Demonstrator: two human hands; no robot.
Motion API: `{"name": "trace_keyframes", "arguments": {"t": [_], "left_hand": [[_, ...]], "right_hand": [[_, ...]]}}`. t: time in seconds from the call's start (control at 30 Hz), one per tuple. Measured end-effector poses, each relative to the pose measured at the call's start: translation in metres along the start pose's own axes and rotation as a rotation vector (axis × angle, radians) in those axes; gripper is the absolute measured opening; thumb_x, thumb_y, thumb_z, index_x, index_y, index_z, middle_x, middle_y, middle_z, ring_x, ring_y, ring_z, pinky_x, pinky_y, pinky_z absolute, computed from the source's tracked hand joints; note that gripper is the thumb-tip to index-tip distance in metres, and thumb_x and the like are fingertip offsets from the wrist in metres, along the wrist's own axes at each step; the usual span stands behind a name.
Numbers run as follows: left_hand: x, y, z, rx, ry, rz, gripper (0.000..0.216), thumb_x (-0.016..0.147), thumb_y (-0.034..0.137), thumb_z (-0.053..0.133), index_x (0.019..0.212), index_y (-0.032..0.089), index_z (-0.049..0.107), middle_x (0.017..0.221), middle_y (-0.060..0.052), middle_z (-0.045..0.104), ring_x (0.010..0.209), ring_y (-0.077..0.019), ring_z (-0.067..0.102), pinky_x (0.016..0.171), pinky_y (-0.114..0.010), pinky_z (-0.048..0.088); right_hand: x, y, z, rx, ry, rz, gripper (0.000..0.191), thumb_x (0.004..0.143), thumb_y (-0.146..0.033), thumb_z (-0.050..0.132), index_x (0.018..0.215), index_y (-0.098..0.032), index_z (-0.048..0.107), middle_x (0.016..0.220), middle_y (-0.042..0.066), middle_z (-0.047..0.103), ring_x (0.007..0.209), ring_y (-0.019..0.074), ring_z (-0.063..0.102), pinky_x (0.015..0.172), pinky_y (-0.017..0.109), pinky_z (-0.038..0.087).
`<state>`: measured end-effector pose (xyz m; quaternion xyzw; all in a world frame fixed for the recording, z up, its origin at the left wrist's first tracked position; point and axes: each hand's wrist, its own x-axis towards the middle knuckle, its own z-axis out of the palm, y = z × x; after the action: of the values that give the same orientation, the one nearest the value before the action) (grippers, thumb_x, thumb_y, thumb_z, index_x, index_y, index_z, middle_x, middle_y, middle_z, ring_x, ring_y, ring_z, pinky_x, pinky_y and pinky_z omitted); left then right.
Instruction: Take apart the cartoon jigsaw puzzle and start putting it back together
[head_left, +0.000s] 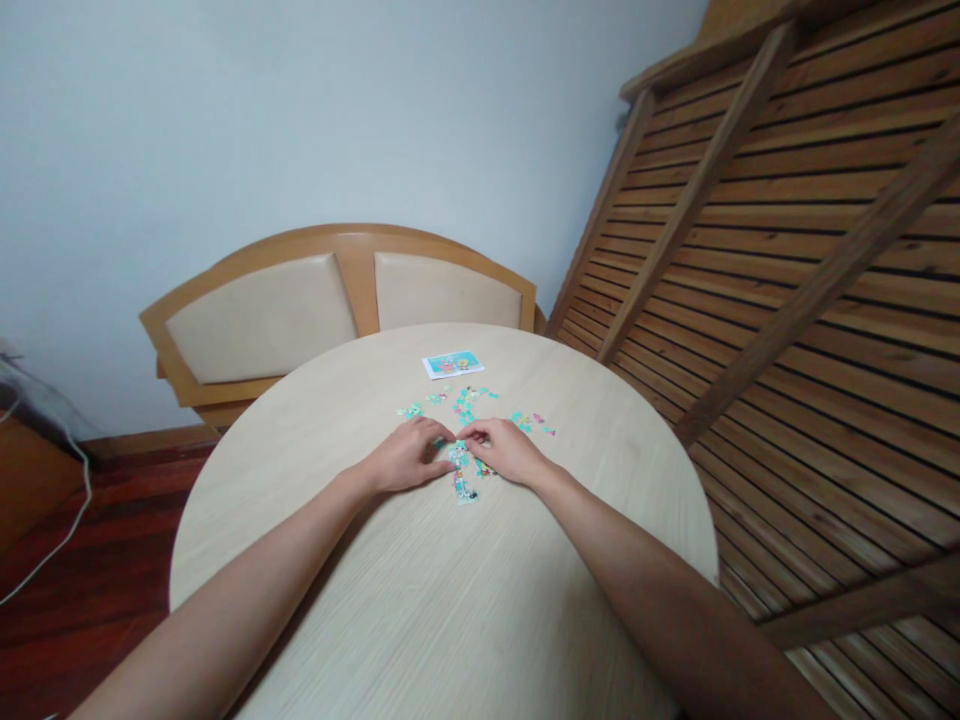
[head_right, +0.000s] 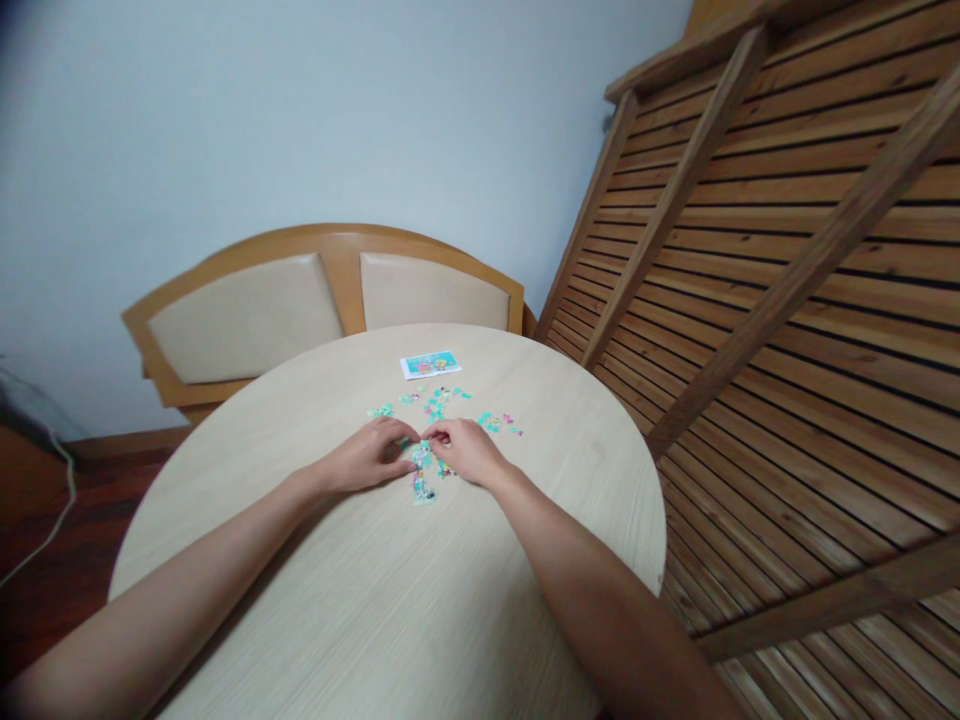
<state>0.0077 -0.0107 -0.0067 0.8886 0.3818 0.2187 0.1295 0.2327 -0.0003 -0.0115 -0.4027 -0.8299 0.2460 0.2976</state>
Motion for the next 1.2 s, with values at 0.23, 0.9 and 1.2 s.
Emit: {"name": "trace_keyframes", "arguments": {"t": [0.23,0.9,1.2], "left_hand": [[0.000,0.000,0.000,0.064,-0.025,0.048,0.031,0.087,0.041,0.067,0.110,0.020,0.067,0.112,-0.011,0.068,0.108,-0.0265,0.061,0.099,-0.039,0.043],[0.000,-0.008,0.000,0.062,0.008,0.094,0.028,0.092,0.042,0.061,0.109,0.020,0.066,0.107,-0.008,0.069,0.103,-0.0240,0.062,0.096,-0.038,0.046],[-0.004,-0.035,-0.004,0.197,0.092,0.011,0.024,0.095,0.034,0.056,0.110,0.019,0.066,0.114,-0.010,0.068,0.107,-0.0252,0.062,0.099,-0.043,0.046]], "right_hand": [[0.003,0.002,0.003,-0.031,-0.010,-0.042,0.027,0.084,-0.013,0.059,0.101,-0.020,0.078,0.101,0.005,0.078,0.092,0.0182,0.070,0.087,0.029,0.051],[-0.001,0.004,-0.004,-0.267,-0.028,-0.155,0.014,0.089,-0.020,0.063,0.096,-0.020,0.076,0.094,0.006,0.071,0.094,0.0190,0.063,0.088,0.031,0.043],[-0.003,0.021,-0.022,-0.311,0.083,0.002,0.018,0.088,-0.021,0.062,0.101,-0.020,0.073,0.107,0.007,0.072,0.105,0.0217,0.062,0.095,0.034,0.044]]}}
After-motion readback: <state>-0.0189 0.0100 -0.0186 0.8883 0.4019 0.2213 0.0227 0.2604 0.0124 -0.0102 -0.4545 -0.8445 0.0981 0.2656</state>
